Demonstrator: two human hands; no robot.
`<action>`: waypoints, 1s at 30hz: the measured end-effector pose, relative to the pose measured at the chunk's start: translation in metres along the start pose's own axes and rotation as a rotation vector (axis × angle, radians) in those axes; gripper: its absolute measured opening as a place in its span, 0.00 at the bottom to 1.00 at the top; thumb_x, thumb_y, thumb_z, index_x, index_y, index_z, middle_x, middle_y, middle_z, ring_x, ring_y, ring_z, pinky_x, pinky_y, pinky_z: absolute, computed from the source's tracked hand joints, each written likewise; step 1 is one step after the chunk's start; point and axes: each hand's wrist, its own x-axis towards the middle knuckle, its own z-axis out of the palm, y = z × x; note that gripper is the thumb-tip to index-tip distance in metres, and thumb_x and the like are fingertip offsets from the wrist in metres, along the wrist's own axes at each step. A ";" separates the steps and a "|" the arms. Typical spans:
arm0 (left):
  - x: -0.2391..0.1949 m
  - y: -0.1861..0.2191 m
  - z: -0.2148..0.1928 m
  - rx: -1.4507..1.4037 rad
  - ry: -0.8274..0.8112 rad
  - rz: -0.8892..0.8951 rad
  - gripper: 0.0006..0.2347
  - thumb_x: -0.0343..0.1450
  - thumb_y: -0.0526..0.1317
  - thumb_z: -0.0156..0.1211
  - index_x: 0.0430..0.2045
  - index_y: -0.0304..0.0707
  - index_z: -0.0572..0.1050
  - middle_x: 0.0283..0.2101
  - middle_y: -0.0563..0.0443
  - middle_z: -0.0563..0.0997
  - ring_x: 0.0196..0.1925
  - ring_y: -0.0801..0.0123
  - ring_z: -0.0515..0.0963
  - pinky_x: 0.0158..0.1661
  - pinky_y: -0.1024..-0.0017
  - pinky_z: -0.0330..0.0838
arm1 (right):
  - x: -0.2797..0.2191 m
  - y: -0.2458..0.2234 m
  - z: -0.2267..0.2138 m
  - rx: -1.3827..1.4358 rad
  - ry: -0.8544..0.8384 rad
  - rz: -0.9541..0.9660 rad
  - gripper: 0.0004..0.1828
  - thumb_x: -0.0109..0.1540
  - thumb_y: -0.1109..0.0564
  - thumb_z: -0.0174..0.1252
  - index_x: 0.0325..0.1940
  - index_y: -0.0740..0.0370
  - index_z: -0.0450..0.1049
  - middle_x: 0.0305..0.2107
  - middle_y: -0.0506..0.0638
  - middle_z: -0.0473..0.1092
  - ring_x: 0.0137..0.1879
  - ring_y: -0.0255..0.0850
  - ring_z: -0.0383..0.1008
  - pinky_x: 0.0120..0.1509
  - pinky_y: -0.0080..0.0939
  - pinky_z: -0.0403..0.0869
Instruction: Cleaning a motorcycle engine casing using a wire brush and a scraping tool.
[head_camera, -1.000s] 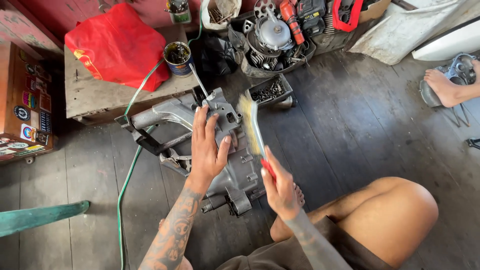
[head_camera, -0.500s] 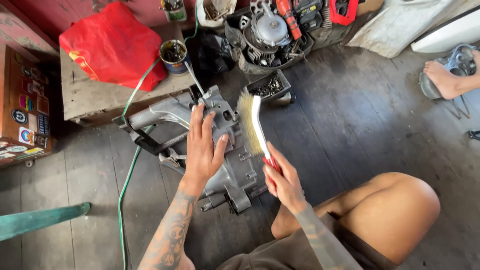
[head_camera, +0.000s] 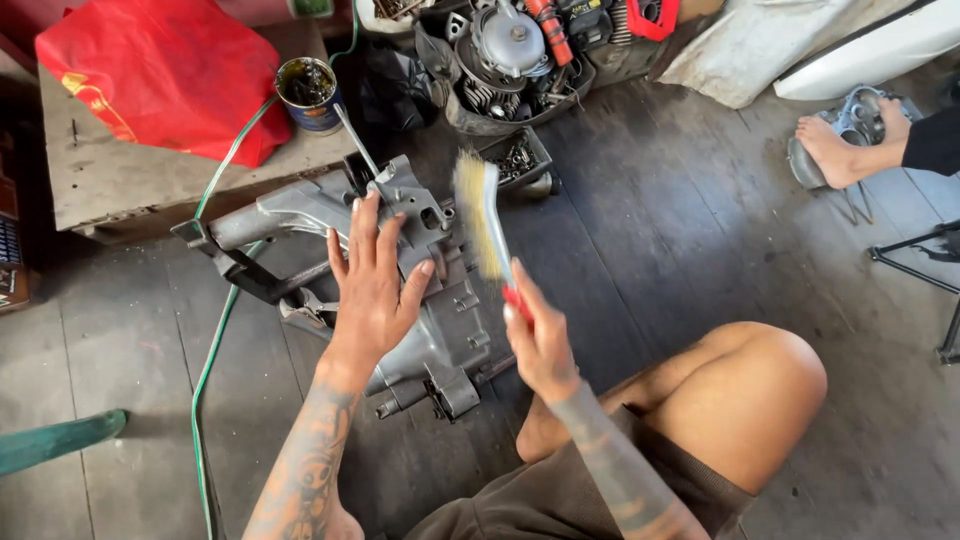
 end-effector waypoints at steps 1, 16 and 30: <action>0.000 0.000 0.000 -0.008 -0.007 -0.021 0.26 0.79 0.57 0.40 0.67 0.41 0.56 0.77 0.35 0.45 0.79 0.41 0.43 0.68 0.29 0.31 | -0.013 0.005 0.002 -0.185 -0.050 -0.154 0.27 0.68 0.60 0.51 0.73 0.66 0.65 0.63 0.67 0.67 0.66 0.57 0.69 0.65 0.51 0.72; 0.000 0.003 0.001 -0.061 0.008 -0.039 0.24 0.80 0.56 0.42 0.67 0.43 0.57 0.79 0.37 0.42 0.80 0.42 0.41 0.67 0.25 0.30 | -0.007 0.005 0.009 0.077 -0.015 0.064 0.28 0.68 0.60 0.50 0.74 0.58 0.62 0.18 0.54 0.71 0.20 0.33 0.69 0.21 0.31 0.68; 0.002 0.009 -0.004 -0.056 -0.042 -0.047 0.24 0.80 0.57 0.40 0.66 0.42 0.56 0.78 0.36 0.41 0.80 0.37 0.39 0.67 0.25 0.30 | -0.016 0.024 -0.013 -0.083 -0.150 0.035 0.27 0.66 0.63 0.54 0.72 0.60 0.68 0.59 0.61 0.73 0.65 0.55 0.71 0.65 0.54 0.71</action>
